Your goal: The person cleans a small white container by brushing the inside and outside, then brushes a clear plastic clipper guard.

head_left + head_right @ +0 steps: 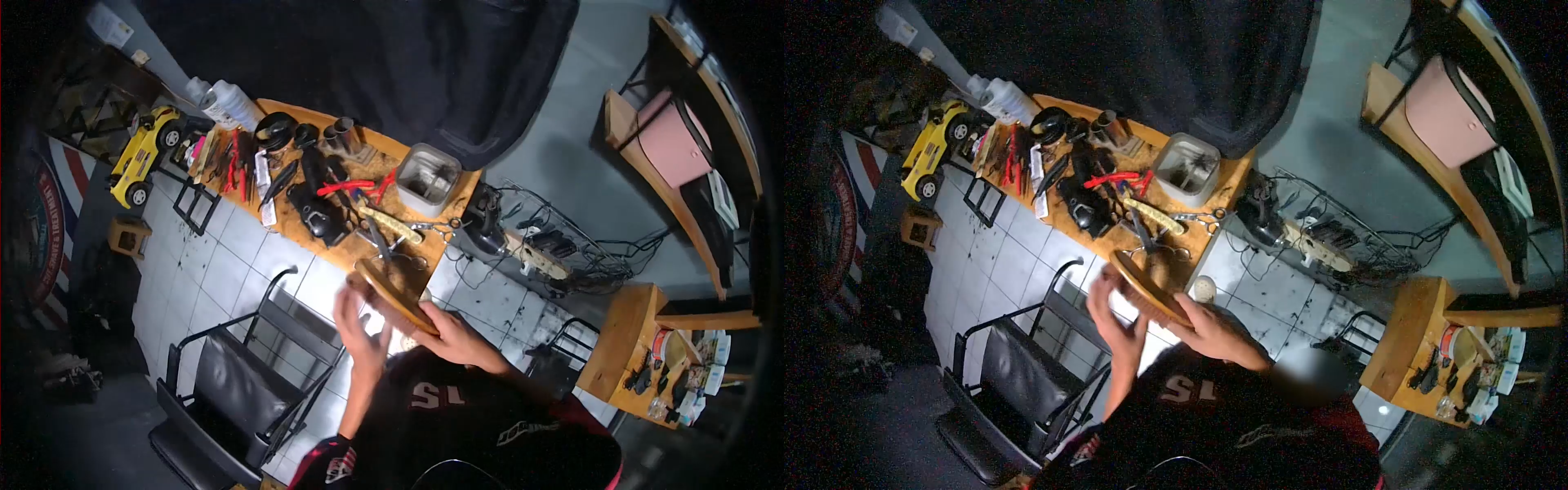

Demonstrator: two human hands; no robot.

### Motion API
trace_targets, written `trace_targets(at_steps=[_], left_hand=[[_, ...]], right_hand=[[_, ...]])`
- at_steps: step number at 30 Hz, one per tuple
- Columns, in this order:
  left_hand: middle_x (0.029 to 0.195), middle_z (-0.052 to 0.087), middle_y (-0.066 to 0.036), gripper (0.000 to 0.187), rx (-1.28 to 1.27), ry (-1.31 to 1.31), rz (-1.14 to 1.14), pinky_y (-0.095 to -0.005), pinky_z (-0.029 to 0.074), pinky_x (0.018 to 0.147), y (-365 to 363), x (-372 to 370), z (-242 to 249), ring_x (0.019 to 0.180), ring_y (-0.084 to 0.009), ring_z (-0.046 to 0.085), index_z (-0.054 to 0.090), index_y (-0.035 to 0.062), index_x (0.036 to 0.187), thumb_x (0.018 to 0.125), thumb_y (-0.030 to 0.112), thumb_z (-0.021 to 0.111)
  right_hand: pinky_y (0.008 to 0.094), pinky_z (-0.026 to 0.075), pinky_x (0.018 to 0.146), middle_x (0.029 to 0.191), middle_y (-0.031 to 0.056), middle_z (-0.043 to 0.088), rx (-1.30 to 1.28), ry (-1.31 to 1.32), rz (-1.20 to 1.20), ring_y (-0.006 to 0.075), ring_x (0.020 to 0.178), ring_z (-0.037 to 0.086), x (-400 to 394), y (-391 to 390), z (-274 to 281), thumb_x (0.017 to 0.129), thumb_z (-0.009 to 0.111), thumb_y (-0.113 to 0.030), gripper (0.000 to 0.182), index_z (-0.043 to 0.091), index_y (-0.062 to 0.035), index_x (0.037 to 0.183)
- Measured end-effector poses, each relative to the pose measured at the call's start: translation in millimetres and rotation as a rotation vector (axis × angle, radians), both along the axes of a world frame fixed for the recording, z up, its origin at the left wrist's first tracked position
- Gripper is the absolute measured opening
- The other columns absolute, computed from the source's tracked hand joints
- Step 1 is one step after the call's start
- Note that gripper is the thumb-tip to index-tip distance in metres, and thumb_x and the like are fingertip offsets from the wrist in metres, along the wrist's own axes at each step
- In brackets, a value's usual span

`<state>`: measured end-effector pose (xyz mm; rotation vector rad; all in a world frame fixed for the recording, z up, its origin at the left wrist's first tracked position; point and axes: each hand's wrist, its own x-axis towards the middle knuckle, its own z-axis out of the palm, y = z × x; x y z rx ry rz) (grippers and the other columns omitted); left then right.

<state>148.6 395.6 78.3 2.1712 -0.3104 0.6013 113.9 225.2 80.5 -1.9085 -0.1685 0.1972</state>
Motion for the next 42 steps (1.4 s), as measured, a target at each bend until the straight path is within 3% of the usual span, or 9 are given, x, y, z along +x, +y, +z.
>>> trace_targets(at_steps=[2,8,10,13,22,28,32,33,42], left_hand=[[0.141,0.033,-0.021,0.101,-0.103,0.221,0.002,-0.0407,0.036,0.106,-11.3,36.1,4.5,0.128,-0.0323,0.041,0.018,-0.0031,0.144,0.068,0.010,0.083],[0.145,0.025,-0.027,0.120,0.033,0.229,-0.233,-0.0420,0.027,0.111,-69.9,109.6,18.5,0.133,-0.0355,0.032,0.010,-0.0073,0.144,0.059,0.021,0.090],[0.142,0.025,-0.031,0.122,0.017,0.194,-0.221,-0.0443,0.035,0.105,-87.3,130.1,10.3,0.132,-0.0419,0.030,0.010,-0.0095,0.143,0.058,0.027,0.089],[0.139,0.031,-0.031,0.118,-0.097,0.232,-0.255,-0.0437,0.034,0.105,-101.8,152.1,-1.6,0.128,-0.0417,0.037,0.012,-0.0109,0.142,0.058,0.018,0.089],[0.121,0.051,-0.015,0.087,-0.404,0.412,-0.528,-0.0335,0.043,0.095,-86.9,175.8,31.3,0.109,-0.0218,0.053,0.032,-0.0008,0.135,0.063,0.004,0.081],[0.127,0.047,-0.017,0.096,-0.257,0.388,-0.754,-0.0372,0.041,0.099,-30.5,215.7,2.0,0.115,-0.0244,0.051,0.027,-0.0037,0.135,0.064,0.023,0.085],[0.130,0.043,-0.022,0.099,-0.284,0.553,-0.822,-0.0420,0.038,0.102,-10.1,239.4,0.9,0.120,-0.0315,0.047,0.024,-0.0066,0.135,0.063,0.024,0.084],[0.130,0.042,-0.023,0.100,-0.177,0.450,-0.802,-0.0431,0.036,0.103,-1.4,241.4,12.3,0.121,-0.0331,0.046,0.024,-0.0067,0.136,0.062,0.023,0.084],[0.131,0.040,-0.025,0.096,-0.106,0.415,-0.863,-0.0482,0.033,0.102,43.7,241.4,23.6,0.122,-0.0418,0.041,0.028,-0.0031,0.137,0.060,0.017,0.082]], right_hand=[[0.0411,0.050,0.076,0.098,0.0223,0.059,0.024,-0.053,-0.146,0.0348,0.093,0.063,18.9,-9.7,14.1,0.090,0.061,-0.018,0.041,0.041,0.0004,0.120],[0.0369,0.051,0.067,0.089,0.0176,0.064,0.019,-0.145,-0.534,0.0285,0.080,0.067,84.7,-46.6,35.3,0.086,0.066,-0.014,0.036,0.042,-0.0006,0.110],[0.0377,0.050,0.069,0.090,0.0174,0.063,0.020,-0.108,-0.656,0.0292,0.082,0.066,100.1,-51.7,33.3,0.080,0.075,-0.018,0.045,0.044,0.0001,0.108],[0.0297,0.050,0.072,0.089,0.0104,0.062,-0.022,-0.177,-0.698,0.0159,0.079,0.061,117.7,-56.4,17.3,0.071,0.083,-0.013,0.052,0.046,0.0013,0.105],[0.0330,0.050,0.082,0.101,0.0148,0.062,-0.075,-0.189,-0.746,0.0196,0.093,0.062,146.2,-33.5,34.4,0.055,0.093,-0.026,0.079,0.045,0.0031,0.111],[0.0347,0.051,0.084,0.106,0.0193,0.061,-0.222,0.030,-0.859,0.0250,0.099,0.063,154.0,16.4,56.2,0.046,0.095,-0.036,0.093,0.045,0.0062,0.113],[0.0355,0.053,0.081,0.107,0.0222,0.061,-0.440,-0.144,-0.925,0.0275,0.094,0.065,174.3,61.3,58.0,0.050,0.092,-0.036,0.092,0.044,0.0084,0.114],[0.0428,0.048,0.089,0.113,0.0204,0.055,-0.334,-0.047,-0.953,0.0372,0.105,0.056,176.3,72.5,64.8,0.055,0.090,-0.034,0.087,0.046,0.0053,0.119],[0.0347,0.054,0.073,0.091,0.0171,0.064,-0.481,-0.108,-1.020,0.0256,0.080,0.067,176.1,111.0,66.6,0.048,0.091,-0.031,0.079,0.053,0.0069,0.106]])
